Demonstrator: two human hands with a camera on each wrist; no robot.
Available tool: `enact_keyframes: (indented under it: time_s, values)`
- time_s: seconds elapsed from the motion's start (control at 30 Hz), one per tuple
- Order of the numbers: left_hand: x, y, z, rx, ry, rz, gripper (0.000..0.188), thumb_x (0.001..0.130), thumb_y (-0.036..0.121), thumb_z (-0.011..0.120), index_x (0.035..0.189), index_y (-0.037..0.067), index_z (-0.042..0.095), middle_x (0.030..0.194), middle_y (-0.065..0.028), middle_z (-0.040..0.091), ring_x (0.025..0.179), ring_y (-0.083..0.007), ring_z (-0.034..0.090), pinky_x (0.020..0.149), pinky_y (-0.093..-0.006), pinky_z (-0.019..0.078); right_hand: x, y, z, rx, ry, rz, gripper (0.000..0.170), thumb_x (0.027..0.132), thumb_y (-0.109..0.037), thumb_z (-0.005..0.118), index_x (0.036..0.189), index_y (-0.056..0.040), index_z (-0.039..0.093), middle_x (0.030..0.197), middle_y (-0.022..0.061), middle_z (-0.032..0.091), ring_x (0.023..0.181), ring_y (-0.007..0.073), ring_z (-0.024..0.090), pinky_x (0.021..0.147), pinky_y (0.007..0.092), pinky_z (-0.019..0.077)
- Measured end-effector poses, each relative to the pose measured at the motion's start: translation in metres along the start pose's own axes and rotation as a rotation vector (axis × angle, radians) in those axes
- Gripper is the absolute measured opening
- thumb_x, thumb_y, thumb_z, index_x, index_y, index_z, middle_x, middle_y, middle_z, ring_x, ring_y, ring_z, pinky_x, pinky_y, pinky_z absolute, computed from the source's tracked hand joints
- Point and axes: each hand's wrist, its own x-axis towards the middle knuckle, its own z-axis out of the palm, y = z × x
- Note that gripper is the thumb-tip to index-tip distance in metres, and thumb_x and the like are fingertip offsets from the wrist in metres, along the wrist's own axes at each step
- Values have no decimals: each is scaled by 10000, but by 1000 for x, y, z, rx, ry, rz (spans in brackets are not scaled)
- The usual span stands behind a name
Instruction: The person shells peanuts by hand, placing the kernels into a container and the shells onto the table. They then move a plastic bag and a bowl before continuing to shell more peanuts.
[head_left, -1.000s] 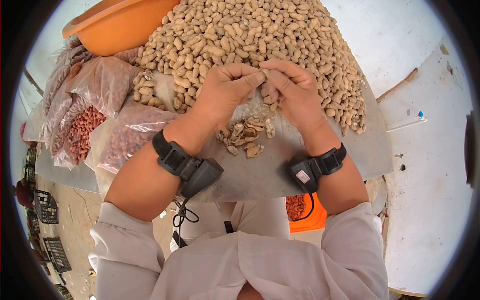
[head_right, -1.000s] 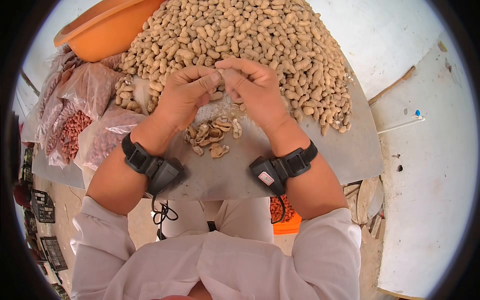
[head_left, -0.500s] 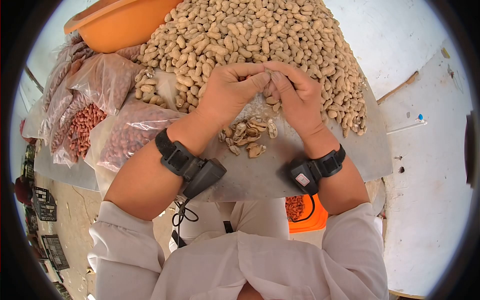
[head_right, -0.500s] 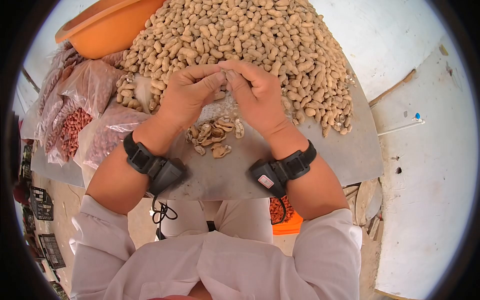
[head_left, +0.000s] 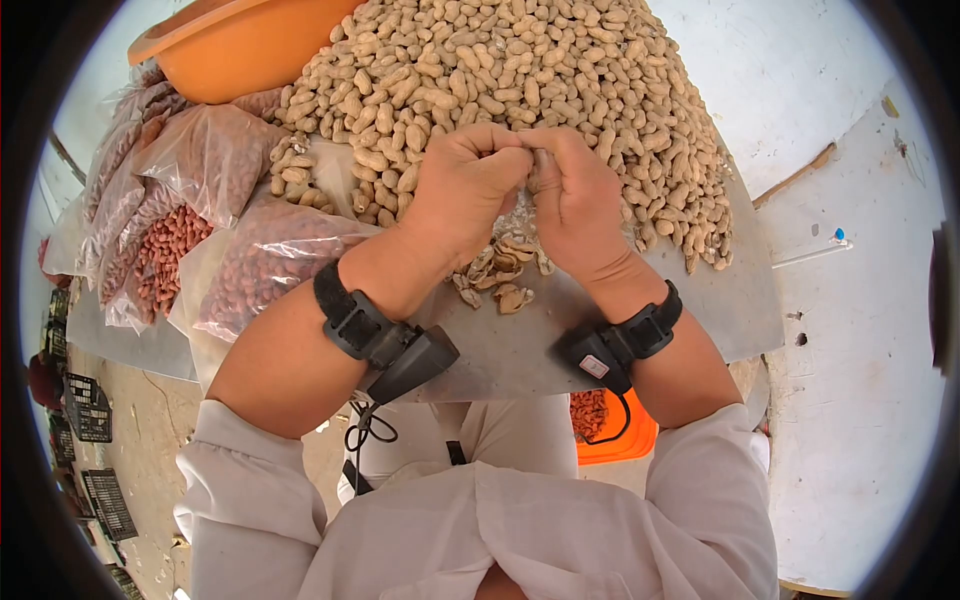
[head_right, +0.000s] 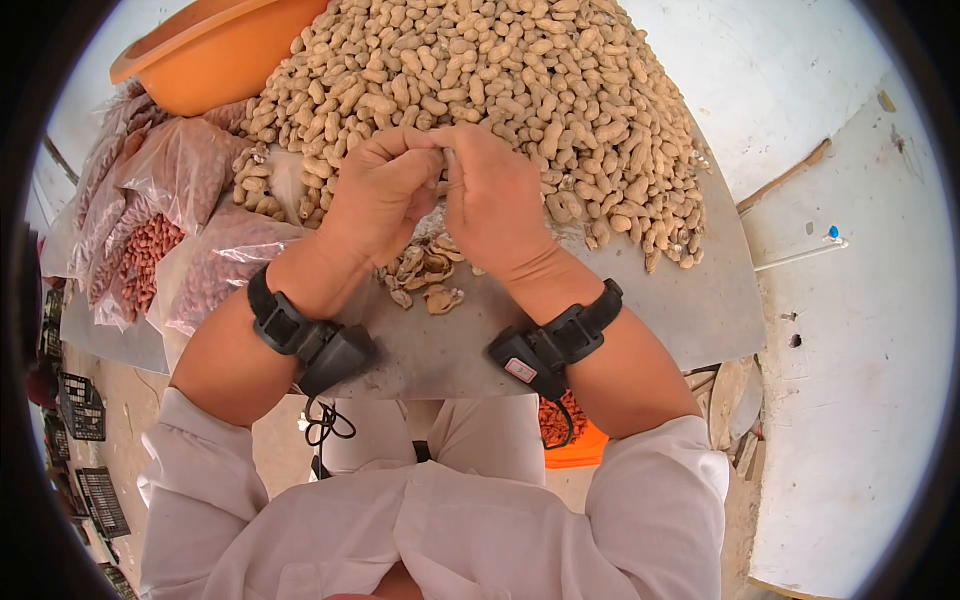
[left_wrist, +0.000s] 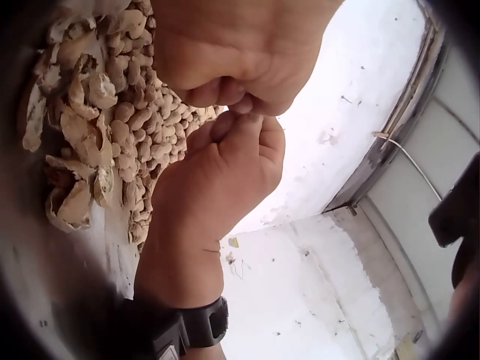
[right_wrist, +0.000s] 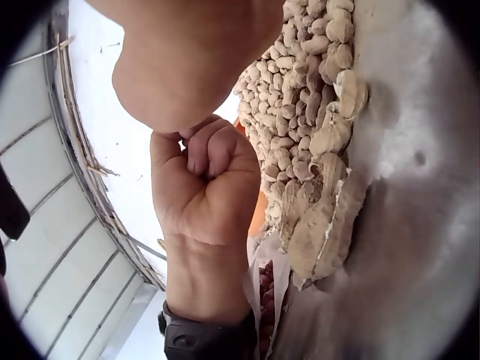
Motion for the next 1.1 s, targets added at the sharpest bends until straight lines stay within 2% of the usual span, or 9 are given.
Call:
enact_keyframes:
  time_s: [0.13, 0.23, 0.43, 0.53, 0.63, 0.83, 0.93, 1.03, 1.1]
  values:
    - [0, 3, 0, -83, 5, -79, 37, 759, 0, 547, 725, 8, 560, 618, -24, 513, 443, -68, 397, 387, -198, 299, 0, 1, 2, -74, -28, -6, 119, 837, -17, 452, 910, -49, 541, 760, 130, 577, 715, 328, 580, 598, 378, 465]
    - [2, 3, -3, -148, 29, -152, 56, 759, -3, 540, 707, 16, 541, 612, -29, 508, 434, -73, 389, 379, -196, 288, -1, 2, 4, -75, -41, 6, 115, 850, -39, 469, 923, -41, 558, 777, 130, 589, 711, 299, 590, 610, 351, 471]
    - [4, 3, -4, -193, -12, -165, 63, 755, 7, 564, 701, 21, 535, 612, -30, 510, 439, -72, 397, 385, -189, 286, -4, 14, 7, 460, -27, 331, 132, 877, -87, 499, 953, -34, 593, 820, 124, 608, 699, 202, 589, 636, 279, 466]
    - [0, -1, 0, -74, 1, -76, 63, 755, 11, 571, 702, 20, 539, 614, -32, 517, 448, -73, 404, 394, -194, 299, -6, 9, 6, 389, 2, 299, 128, 879, -71, 477, 943, -40, 584, 785, 113, 602, 685, 200, 589, 627, 282, 465]
    - [-2, -2, 4, -49, 38, -58, 57, 758, 10, 566, 705, 18, 545, 618, -34, 525, 461, -73, 415, 407, -199, 314, -4, 4, 8, 221, 44, 217, 119, 879, -61, 463, 926, -44, 571, 749, 104, 596, 653, 204, 582, 613, 288, 463]
    - [-3, -5, 4, -32, 35, -55, 27, 765, 15, 557, 741, 12, 569, 635, -34, 533, 478, -73, 428, 422, -196, 324, -3, 3, 10, 102, 60, 200, 113, 886, -66, 450, 912, -42, 558, 707, 96, 581, 609, 191, 565, 577, 302, 451]
    - [-3, -6, 5, -44, 47, -95, 26, 766, 19, 559, 768, 6, 582, 643, -33, 536, 484, -74, 433, 424, -193, 324, -5, 5, 9, 266, 75, 379, 153, 923, -101, 432, 945, -38, 570, 752, 14, 559, 638, 59, 494, 566, 207, 419]
    - [-2, -7, 4, -48, 37, -109, 52, 778, 16, 555, 807, -1, 594, 654, -33, 542, 488, -70, 435, 422, -187, 317, -7, 15, 12, 393, 90, 451, 162, 934, -118, 426, 961, -44, 567, 727, -2, 531, 620, 40, 465, 538, 184, 399]
    - [-1, -8, 2, -107, -25, -103, 65, 798, 25, 546, 827, -3, 598, 664, -35, 547, 497, -68, 439, 422, -183, 309, -7, 14, 11, 678, 109, 559, 170, 941, -128, 421, 975, -44, 565, 702, -14, 502, 598, 39, 443, 523, 178, 385]
